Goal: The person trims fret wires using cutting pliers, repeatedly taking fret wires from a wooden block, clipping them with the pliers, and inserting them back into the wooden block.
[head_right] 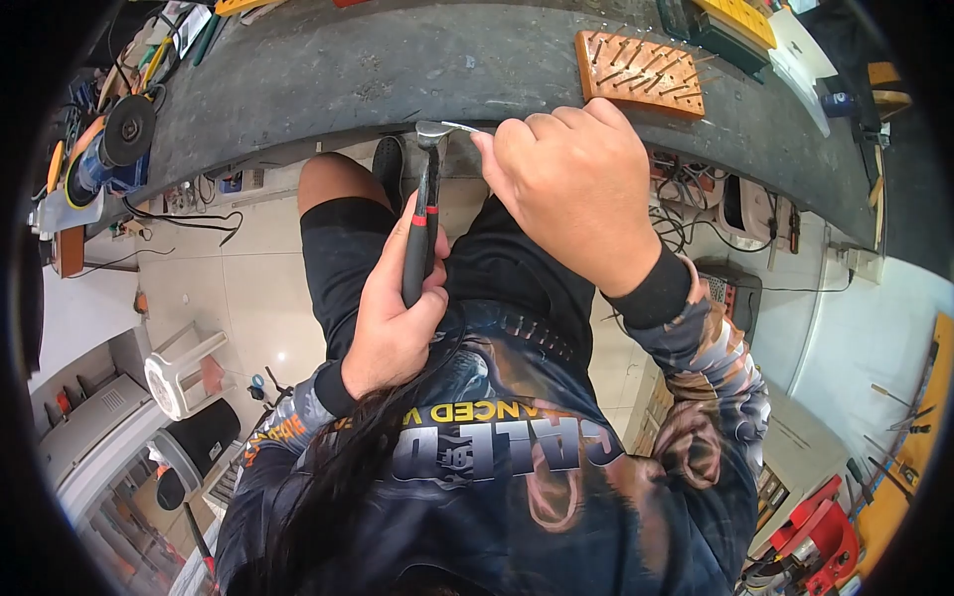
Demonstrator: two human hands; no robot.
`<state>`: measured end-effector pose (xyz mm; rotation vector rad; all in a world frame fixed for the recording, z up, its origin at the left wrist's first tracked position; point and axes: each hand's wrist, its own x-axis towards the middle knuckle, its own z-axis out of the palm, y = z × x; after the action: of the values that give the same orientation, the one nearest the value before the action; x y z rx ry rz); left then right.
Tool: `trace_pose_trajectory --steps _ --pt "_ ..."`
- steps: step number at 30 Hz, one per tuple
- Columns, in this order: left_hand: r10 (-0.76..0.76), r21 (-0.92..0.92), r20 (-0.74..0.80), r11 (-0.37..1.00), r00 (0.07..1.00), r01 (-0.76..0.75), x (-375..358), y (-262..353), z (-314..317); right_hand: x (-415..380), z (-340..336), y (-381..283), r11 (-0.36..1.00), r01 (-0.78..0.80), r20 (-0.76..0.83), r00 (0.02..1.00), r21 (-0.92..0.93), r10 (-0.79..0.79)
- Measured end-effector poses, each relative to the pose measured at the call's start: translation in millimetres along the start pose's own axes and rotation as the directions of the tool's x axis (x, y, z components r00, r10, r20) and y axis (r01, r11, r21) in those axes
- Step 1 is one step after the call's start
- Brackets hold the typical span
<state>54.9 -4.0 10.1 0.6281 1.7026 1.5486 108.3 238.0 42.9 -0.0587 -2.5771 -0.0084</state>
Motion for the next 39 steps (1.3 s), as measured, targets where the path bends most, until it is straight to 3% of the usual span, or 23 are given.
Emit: trace_pose_trajectory --steps 8,10,13,16,32,39 --pt "0.071 0.043 0.002 0.997 0.997 -0.071 6.3 6.0 -6.9 11.1 -10.2 10.6 0.997 0.009 -0.039 0.999 0.072 -0.006" --pt "0.062 0.031 0.017 0.998 0.998 -0.063 5.8 8.7 -7.1 9.2 -16.6 9.7 0.939 -0.135 0.077 0.990 0.316 0.117" --pt "0.071 0.045 0.052 0.996 0.996 -0.073 6.9 5.9 -7.7 1.8 -10.3 12.8 0.901 -0.058 0.063 0.997 0.430 0.035" --pt "0.077 0.055 0.080 0.995 0.994 -0.082 7.1 6.8 -7.3 -2.4 -10.5 11.5 0.891 -0.079 0.083 0.995 0.447 0.047" --pt "0.102 0.124 0.105 0.986 0.989 -0.114 5.1 0.7 -9.7 -4.7 -11.4 9.8 0.916 -0.029 0.085 0.996 0.399 -0.006" --pt "0.021 0.059 0.081 0.998 0.997 -0.026 5.2 7.4 -9.1 2.1 -11.8 13.3 0.993 0.025 0.013 1.000 0.114 -0.026"
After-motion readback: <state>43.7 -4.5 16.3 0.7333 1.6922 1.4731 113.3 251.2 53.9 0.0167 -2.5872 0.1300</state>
